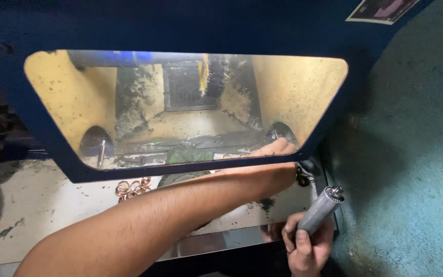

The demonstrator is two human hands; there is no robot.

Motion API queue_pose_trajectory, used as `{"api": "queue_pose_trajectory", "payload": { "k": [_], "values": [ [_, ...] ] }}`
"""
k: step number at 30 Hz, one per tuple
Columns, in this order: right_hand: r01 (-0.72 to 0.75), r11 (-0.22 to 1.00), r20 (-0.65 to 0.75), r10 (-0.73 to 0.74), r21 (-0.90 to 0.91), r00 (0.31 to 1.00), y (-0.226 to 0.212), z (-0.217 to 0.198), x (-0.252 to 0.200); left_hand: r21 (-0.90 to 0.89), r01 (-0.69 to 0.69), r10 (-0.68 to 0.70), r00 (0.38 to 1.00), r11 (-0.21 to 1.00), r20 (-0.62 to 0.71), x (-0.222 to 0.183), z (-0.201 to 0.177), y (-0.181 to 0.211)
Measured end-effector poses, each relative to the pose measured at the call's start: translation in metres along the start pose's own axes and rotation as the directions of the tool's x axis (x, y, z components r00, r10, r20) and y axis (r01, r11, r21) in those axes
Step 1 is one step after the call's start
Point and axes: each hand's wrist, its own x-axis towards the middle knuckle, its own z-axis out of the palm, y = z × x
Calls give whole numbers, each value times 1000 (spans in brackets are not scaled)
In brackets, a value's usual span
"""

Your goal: Polishing small copper rings using a handheld rotary tool at a jewelry workbench.

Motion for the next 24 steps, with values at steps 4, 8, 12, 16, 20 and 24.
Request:
{"api": "queue_pose_trajectory", "payload": {
  "k": [4, 8, 12, 16, 20, 24],
  "values": [
    [-9, 1000, 0, 9, -9, 1000, 6, -5, -5, -10, -352, 328, 862, 936, 386, 6, 1, 0],
    [-91, 995, -117, 96, 48, 988, 21, -16, -17, -332, -335, 268, 935, 882, -233, -38, -5, -3],
    [74, 997, 57, -74, -1, 996, 1, 3, 0, -780, -281, 16, 944, 559, -329, -84, -78, -24],
    [-141, 933, 192, 213, -332, 958, 13, -27, 1, -831, -255, -1, 956, 495, -294, -120, -116, -37],
    [-389, 917, 567, 368, -89, 737, -22, 20, 21, -919, -100, -220, 956, 382, -196, -148, -107, -22],
    [-542, 819, 638, 318, 187, 701, -10, 40, 18, -964, 101, -445, 895, 248, -21, -157, -111, -12]
  ]
}}
